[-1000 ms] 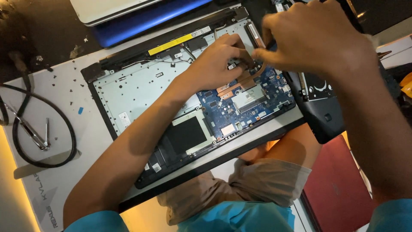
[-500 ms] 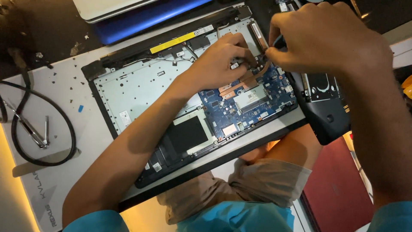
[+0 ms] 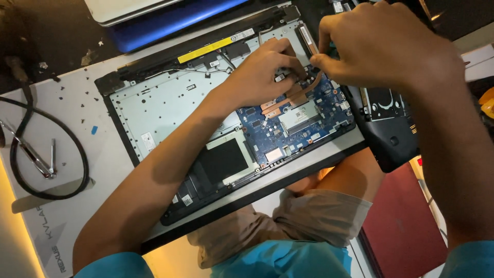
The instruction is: Installing a copper heatsink onto a laptop motherboard and securing it with screws after cleaning the area with a brush.
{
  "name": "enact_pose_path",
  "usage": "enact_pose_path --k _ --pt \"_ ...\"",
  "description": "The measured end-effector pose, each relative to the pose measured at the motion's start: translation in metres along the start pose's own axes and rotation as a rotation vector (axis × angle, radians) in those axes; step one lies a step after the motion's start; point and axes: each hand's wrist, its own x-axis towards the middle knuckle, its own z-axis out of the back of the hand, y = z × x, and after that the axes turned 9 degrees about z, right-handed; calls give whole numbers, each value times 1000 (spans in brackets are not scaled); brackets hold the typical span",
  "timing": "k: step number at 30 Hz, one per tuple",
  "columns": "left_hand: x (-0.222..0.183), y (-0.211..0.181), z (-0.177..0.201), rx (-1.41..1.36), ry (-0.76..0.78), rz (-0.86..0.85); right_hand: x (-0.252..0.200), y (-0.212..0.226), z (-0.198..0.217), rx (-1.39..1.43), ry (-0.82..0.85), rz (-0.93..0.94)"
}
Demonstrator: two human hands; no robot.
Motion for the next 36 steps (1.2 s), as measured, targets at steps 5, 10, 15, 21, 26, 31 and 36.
enact_pose_path --k 5,10,15,21,26,31,36 --pt "0 -1 1 13 15 35 4 3 3 -11 8 -4" --pt "1 3 -1 1 0 -2 -6 0 13 -13 70 8" --pt "0 -2 1 -8 -10 -3 2 0 3 24 58 1" --pt "-1 -1 0 4 -5 20 -3 2 6 -67 69 -29" --pt "-1 -2 1 -1 -15 -4 -2 -1 2 28 33 27" --pt "0 0 0 1 0 -11 1 1 3 -108 16 -50" --pt "0 -6 4 -5 23 35 -7 6 19 138 32 17"
